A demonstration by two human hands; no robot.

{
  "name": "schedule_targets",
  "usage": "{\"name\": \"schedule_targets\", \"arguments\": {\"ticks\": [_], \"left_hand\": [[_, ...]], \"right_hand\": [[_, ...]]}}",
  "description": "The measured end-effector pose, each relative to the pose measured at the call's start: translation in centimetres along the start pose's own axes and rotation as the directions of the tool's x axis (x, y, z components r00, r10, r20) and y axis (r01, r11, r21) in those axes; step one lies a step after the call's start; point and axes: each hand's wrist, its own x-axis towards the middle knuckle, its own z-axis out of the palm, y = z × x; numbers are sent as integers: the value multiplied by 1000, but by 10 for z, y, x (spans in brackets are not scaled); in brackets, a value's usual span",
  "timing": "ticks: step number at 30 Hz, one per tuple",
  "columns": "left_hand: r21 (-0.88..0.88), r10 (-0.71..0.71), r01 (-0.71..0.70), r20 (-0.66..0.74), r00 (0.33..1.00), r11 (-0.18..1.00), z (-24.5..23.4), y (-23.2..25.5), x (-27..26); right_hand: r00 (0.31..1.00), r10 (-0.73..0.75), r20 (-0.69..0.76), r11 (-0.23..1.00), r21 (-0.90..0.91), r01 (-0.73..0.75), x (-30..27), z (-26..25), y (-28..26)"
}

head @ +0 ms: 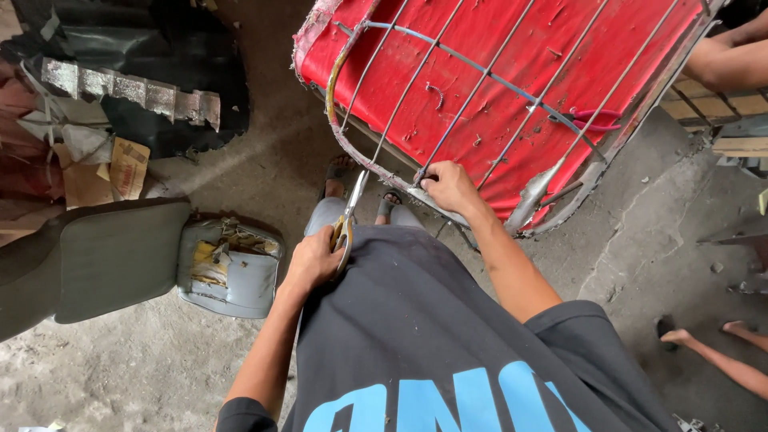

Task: Trimming excess red fabric from a metal chair frame using scissors in a workshop.

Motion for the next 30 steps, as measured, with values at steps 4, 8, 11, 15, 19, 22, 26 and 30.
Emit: {"name": "schedule_targets", "arguments": {"ticks": [4,8,11,15,19,22,26,30], "left_hand": [[-8,4,-4,-1,1000,1000,0,4,-1],[-33,23,-23,2,1000,999,4,3,3],[-46,28,-28,1,1000,999,0,8,-5],[-72,-2,1,-17,1000,997,3,0,-4],[-79,7,-9,-22,1000,997,-1,3,-7],[-74,7,-9,-21,1000,997,0,2,-5],[-67,13,-15,-27,1000,998,1,-2,-1],[-85,-7,5,-19,1000,996,-3,-1,-2]], "right_hand": [[1000,-8,-16,1000,-6,8,1,0,1],[999,-27,-47,999,-36,25,4,12,-4],[999,-38,34,999,13,38,7,0,-5],[998,-29,63,999,33,27,-2,-6,-2],[998,-38,49,999,28,36,7,-1,9],[997,-38,67,999,19,37,8,-3,9],[995,-42,87,999,18,41,6,-5,1],[995,-43,89,999,18,42,6,-6,1]]}}
